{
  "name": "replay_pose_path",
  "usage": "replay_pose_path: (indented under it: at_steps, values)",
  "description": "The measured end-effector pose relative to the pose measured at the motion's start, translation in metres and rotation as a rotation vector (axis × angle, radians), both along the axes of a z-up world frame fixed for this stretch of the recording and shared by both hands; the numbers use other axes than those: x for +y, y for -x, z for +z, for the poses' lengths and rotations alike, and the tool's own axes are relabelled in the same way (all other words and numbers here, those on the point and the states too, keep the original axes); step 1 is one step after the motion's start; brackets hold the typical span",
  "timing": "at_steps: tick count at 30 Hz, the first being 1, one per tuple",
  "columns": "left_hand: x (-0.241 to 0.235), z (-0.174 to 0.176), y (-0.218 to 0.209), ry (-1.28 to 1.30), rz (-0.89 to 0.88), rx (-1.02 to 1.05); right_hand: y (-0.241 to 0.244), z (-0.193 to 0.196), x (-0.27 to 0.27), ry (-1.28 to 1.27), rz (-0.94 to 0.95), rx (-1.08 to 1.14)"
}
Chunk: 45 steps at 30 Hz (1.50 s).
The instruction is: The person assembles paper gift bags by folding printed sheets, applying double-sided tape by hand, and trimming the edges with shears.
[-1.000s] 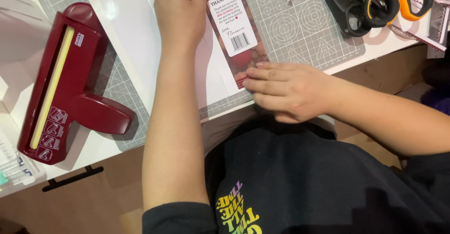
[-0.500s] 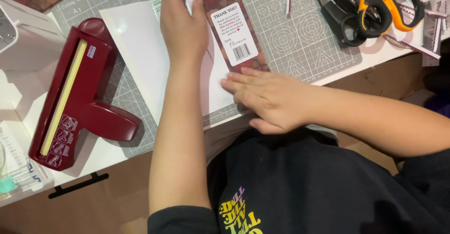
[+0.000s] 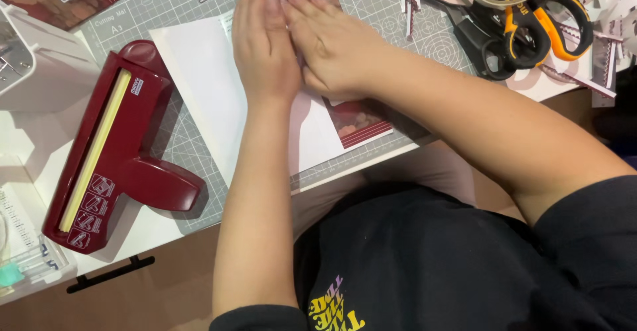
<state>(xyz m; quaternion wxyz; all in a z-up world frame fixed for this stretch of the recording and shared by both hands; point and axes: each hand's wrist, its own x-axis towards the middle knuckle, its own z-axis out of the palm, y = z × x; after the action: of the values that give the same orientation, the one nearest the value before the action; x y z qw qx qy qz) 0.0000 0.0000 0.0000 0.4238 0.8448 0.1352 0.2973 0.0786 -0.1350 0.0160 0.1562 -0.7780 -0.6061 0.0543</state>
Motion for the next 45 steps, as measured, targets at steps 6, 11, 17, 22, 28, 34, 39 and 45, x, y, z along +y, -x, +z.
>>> replay_pose_path:
  at_steps: [6,11,17,22,28,34,39,45]
  values:
    - [-0.012,0.018,0.000,-0.094,-0.046,0.358,-0.011,0.015,0.021,0.170,-0.083,0.053]
    - [-0.017,0.021,-0.005,-0.265,-0.028,0.557,-0.007,0.020,0.021,0.139,-0.331,0.093]
    - [-0.019,0.026,-0.002,-0.328,-0.018,0.660,-0.001,0.017,0.018,0.226,-0.503,0.034]
    - [-0.025,0.023,-0.003,-0.426,0.020,0.701,0.001,0.009,-0.008,0.145,-0.476,0.059]
    - [-0.027,0.016,-0.003,-0.544,0.033,0.726,-0.005,-0.004,-0.024,-0.008,-0.367,-0.146]
    - [-0.033,0.024,0.001,-0.581,0.028,0.811,-0.027,-0.015,-0.018,-0.151,-0.334,-0.394]
    - [-0.052,0.030,0.015,-0.565,0.045,0.822,-0.030,-0.016,-0.016,-0.115,-0.371,-0.416]
    - [-0.103,0.033,0.051,-0.675,-0.086,1.026,-0.024,-0.005,-0.019,-0.241,-0.317,-0.327]
